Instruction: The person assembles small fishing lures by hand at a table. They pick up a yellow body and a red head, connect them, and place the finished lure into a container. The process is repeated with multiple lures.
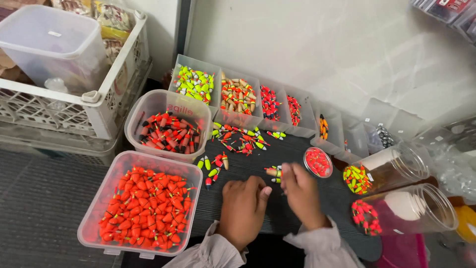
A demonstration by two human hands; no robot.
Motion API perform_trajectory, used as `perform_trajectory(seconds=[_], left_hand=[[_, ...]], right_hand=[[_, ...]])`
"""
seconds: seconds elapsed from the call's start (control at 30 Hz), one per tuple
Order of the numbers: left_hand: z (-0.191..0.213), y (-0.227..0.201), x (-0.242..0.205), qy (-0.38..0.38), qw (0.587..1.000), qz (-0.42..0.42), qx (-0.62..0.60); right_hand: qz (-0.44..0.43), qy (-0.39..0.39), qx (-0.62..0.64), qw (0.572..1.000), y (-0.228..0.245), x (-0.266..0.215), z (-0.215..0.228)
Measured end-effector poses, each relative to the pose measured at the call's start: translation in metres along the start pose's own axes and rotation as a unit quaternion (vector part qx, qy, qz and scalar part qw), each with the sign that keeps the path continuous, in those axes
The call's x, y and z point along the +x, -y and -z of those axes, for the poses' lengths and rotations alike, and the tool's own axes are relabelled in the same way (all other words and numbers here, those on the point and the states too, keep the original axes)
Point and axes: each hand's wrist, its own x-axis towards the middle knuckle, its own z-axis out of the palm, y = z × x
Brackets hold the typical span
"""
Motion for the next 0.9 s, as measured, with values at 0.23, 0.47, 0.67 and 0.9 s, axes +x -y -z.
perform_trajectory(seconds=[0.23,0.47,0.67,0.9], left_hand=[[-0.004,0.000,-0.003,-0.019,0.999,-0.026,0.037],[-0.003,0.002,-0.004,-0.018,0.999,-0.026,0.022],[-0.005,0.003,-0.005,-0.023,0.999,-0.025,0.017],[-0.011,0.011,-0.004,-0.077,0.996,-0.006,-0.046]], right_hand=[[0.084,-0.016,-0.052,0.995,0.091,0.109,0.013],[0.081,0.118,-0.356,0.923,0.021,0.136,-0.012],[0.094,0.113,-0.295,0.944,-0.003,0.113,-0.026],[0.183,0.100,-0.197,0.958,0.006,0.024,0.004]])
